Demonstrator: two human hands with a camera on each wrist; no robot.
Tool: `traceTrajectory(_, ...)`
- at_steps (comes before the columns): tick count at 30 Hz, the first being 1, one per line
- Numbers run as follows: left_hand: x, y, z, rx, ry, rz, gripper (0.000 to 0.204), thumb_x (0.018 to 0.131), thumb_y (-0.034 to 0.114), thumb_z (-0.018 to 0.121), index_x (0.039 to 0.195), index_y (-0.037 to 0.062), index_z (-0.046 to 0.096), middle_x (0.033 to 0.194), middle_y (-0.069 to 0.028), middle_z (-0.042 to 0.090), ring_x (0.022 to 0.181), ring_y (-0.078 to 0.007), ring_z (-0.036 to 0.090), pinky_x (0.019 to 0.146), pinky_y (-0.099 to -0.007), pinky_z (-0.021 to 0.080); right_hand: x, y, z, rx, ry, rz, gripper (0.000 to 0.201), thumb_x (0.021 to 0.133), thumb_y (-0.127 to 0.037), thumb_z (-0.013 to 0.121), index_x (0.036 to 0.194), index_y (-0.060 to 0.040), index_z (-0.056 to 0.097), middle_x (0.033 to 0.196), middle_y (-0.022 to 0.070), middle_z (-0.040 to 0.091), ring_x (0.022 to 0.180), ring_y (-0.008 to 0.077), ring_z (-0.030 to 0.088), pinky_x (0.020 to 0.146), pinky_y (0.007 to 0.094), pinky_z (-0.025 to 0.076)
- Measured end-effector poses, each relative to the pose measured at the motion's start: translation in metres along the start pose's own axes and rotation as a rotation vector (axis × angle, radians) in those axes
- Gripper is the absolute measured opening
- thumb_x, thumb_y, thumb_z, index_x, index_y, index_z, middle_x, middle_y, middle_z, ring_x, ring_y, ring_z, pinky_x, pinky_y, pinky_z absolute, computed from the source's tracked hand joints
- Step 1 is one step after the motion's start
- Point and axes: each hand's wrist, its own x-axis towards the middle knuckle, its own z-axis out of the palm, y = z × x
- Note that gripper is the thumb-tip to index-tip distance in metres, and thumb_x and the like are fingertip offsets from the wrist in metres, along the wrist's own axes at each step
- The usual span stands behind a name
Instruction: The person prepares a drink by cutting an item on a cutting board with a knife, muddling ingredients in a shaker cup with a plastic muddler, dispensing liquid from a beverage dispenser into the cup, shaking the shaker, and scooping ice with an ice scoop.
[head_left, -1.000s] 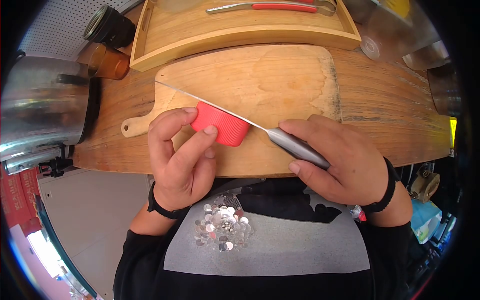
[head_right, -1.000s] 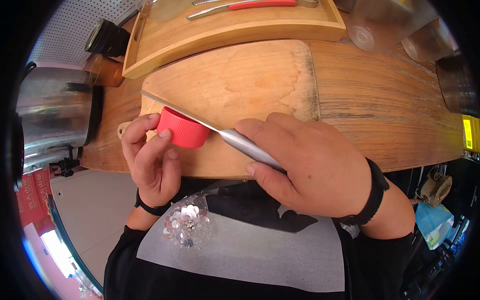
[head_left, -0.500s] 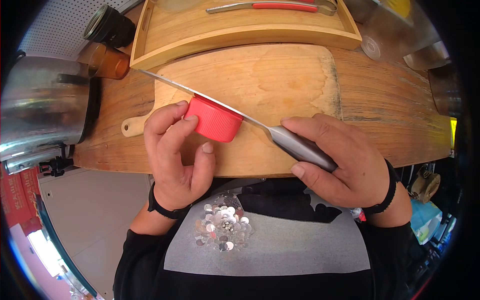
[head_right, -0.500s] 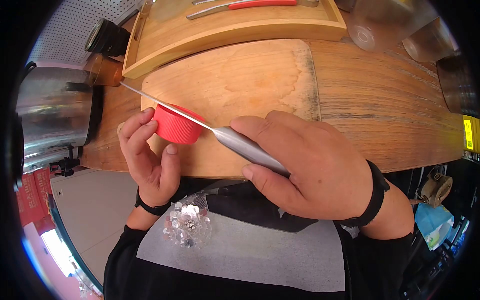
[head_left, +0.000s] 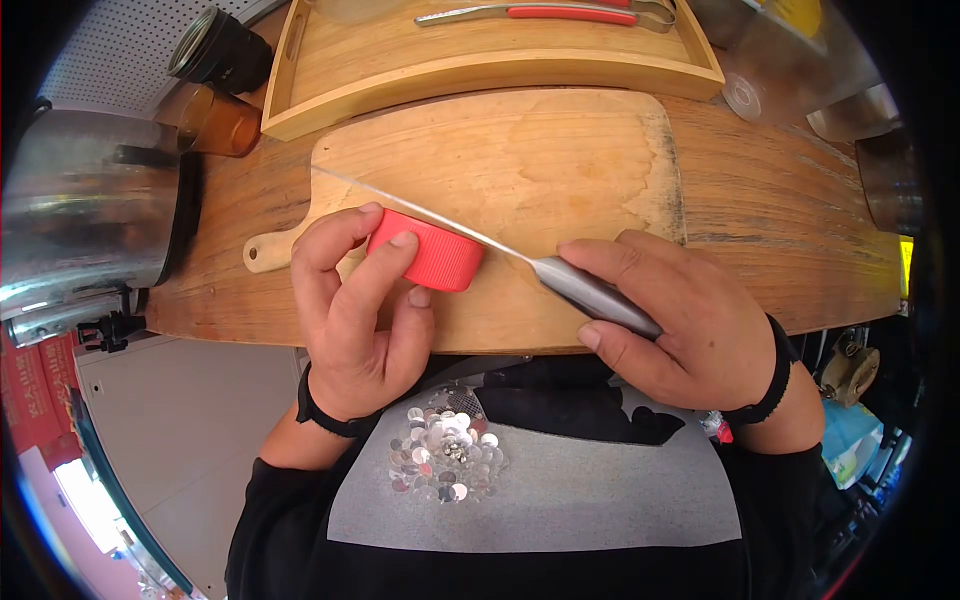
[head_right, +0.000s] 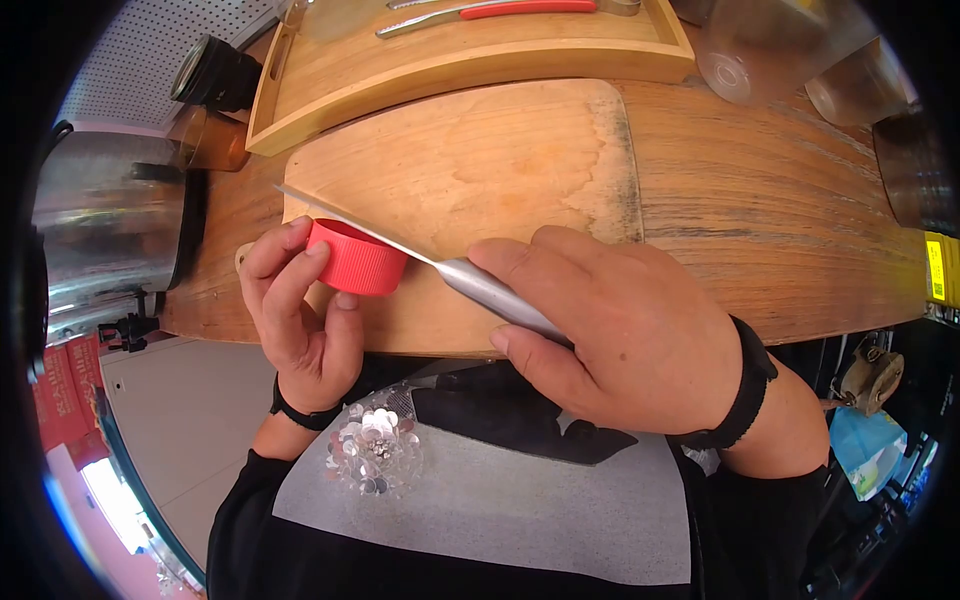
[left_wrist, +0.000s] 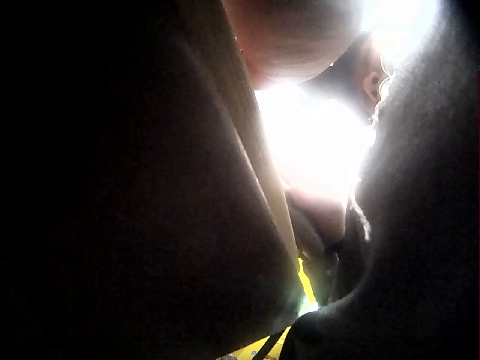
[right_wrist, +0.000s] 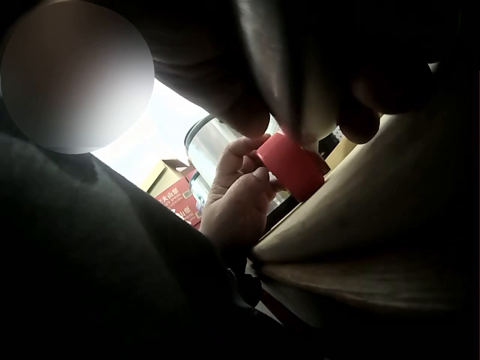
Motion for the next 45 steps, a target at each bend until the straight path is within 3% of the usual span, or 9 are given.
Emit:
traceTrajectory(6, -0.001, -0.001, 0.001, -0.014, 0.012, -0.018, 0.040, 0.082, 0.000, 0.061, 0.120, 0.0054, 0.051, 0.125, -0.0189, 0.045, 0.114, -0.0307, 0.047, 0.098, -0.0411, 0.038, 0.000, -0.004, -0.004, 0.055, 0.078, -0.024, 0.045, 0.079, -0.015, 0.065, 0.121, -0.0004, 0.055, 0.090, 0.0150, 0.062, 0.077, 0.0312, 0.061, 0.067, 0.0353, 0.049)
traceTrajectory(8, -0.001, -0.002, 0.001, -0.007, 0.006, -0.007, 0.041, 0.082, 0.001, 0.061, 0.121, 0.0059, 0.051, 0.126, -0.0189, 0.045, 0.114, -0.0306, 0.047, 0.098, -0.0411, 0.038, -0.001, -0.003, -0.002, 0.005, -0.007, 0.001, 0.045, 0.079, -0.015, 0.065, 0.121, -0.0005, 0.055, 0.091, 0.0149, 0.062, 0.078, 0.0312, 0.061, 0.068, 0.0356, 0.049)
traceTrajectory(12, 0.000, -0.003, 0.001, 0.001, 0.030, 0.039, 0.045, 0.073, 0.000, 0.066, 0.117, 0.0067, 0.057, 0.119, -0.0204, 0.047, 0.107, -0.0339, 0.051, 0.089, -0.0414, 0.044, 0.000, 0.001, 0.001, 0.002, -0.037, 0.020, 0.045, 0.079, -0.015, 0.065, 0.121, -0.0006, 0.055, 0.093, 0.0153, 0.062, 0.080, 0.0313, 0.062, 0.069, 0.0361, 0.049)
traceTrajectory(14, 0.002, -0.002, 0.000, -0.002, 0.020, 0.050, 0.046, 0.073, 0.001, 0.067, 0.117, 0.0070, 0.057, 0.119, -0.0200, 0.047, 0.107, -0.0337, 0.051, 0.089, -0.0415, 0.044, 0.000, 0.004, 0.006, -0.001, 0.064, -0.060, 0.039, 0.083, -0.017, 0.062, 0.119, -0.0051, 0.054, 0.084, 0.0133, 0.057, 0.069, 0.0331, 0.059, 0.060, 0.0400, 0.047)
traceTrajectory(18, 0.001, -0.002, -0.001, -0.006, -0.010, 0.061, 0.048, 0.071, 0.010, 0.076, 0.116, 0.0085, 0.059, 0.120, -0.0189, 0.047, 0.107, -0.0332, 0.050, 0.089, -0.0418, 0.044, 0.000, 0.004, 0.005, 0.000, 0.061, -0.057, 0.039, 0.083, -0.017, 0.062, 0.119, -0.0051, 0.054, 0.083, 0.0132, 0.057, 0.069, 0.0327, 0.059, 0.061, 0.0400, 0.047)
traceTrajectory(22, -0.001, -0.003, 0.001, 0.005, 0.005, 0.064, 0.050, 0.070, 0.016, 0.080, 0.115, 0.0105, 0.060, 0.120, -0.0181, 0.047, 0.106, -0.0331, 0.050, 0.088, -0.0419, 0.045, -0.001, -0.001, -0.002, 0.015, 0.010, 0.004, 0.045, 0.080, -0.015, 0.065, 0.121, -0.0010, 0.055, 0.095, 0.0148, 0.063, 0.080, 0.0312, 0.062, 0.068, 0.0362, 0.049)
traceTrajectory(29, -0.002, -0.005, 0.003, -0.022, 0.015, 0.091, 0.045, 0.071, 0.015, 0.080, 0.113, 0.0104, 0.062, 0.121, -0.0179, 0.047, 0.108, -0.0340, 0.050, 0.088, -0.0424, 0.045, 0.000, -0.002, 0.001, -0.005, -0.006, -0.001, 0.045, 0.079, -0.014, 0.066, 0.121, -0.0025, 0.055, 0.086, 0.0134, 0.060, 0.073, 0.0306, 0.060, 0.063, 0.0367, 0.047)
traceTrajectory(31, -0.002, -0.005, -0.001, -0.001, -0.079, 0.094, 0.049, 0.076, 0.017, 0.077, 0.120, 0.0138, 0.055, 0.128, -0.0167, 0.041, 0.118, -0.0341, 0.046, 0.095, -0.0438, 0.044, 0.000, -0.002, 0.001, -0.013, -0.008, 0.006, 0.045, 0.078, -0.014, 0.066, 0.121, -0.0027, 0.055, 0.085, 0.0133, 0.059, 0.072, 0.0306, 0.060, 0.063, 0.0369, 0.047)
traceTrajectory(45, -0.001, -0.003, -0.005, 0.058, -0.090, 0.112, 0.049, 0.076, 0.029, 0.078, 0.118, 0.0140, 0.057, 0.125, -0.0147, 0.043, 0.113, -0.0324, 0.047, 0.093, -0.0428, 0.043, -0.001, -0.002, 0.002, 0.058, 0.061, 0.004, 0.046, 0.079, -0.015, 0.066, 0.121, -0.0020, 0.055, 0.084, 0.0136, 0.059, 0.073, 0.0307, 0.060, 0.062, 0.0371, 0.047)
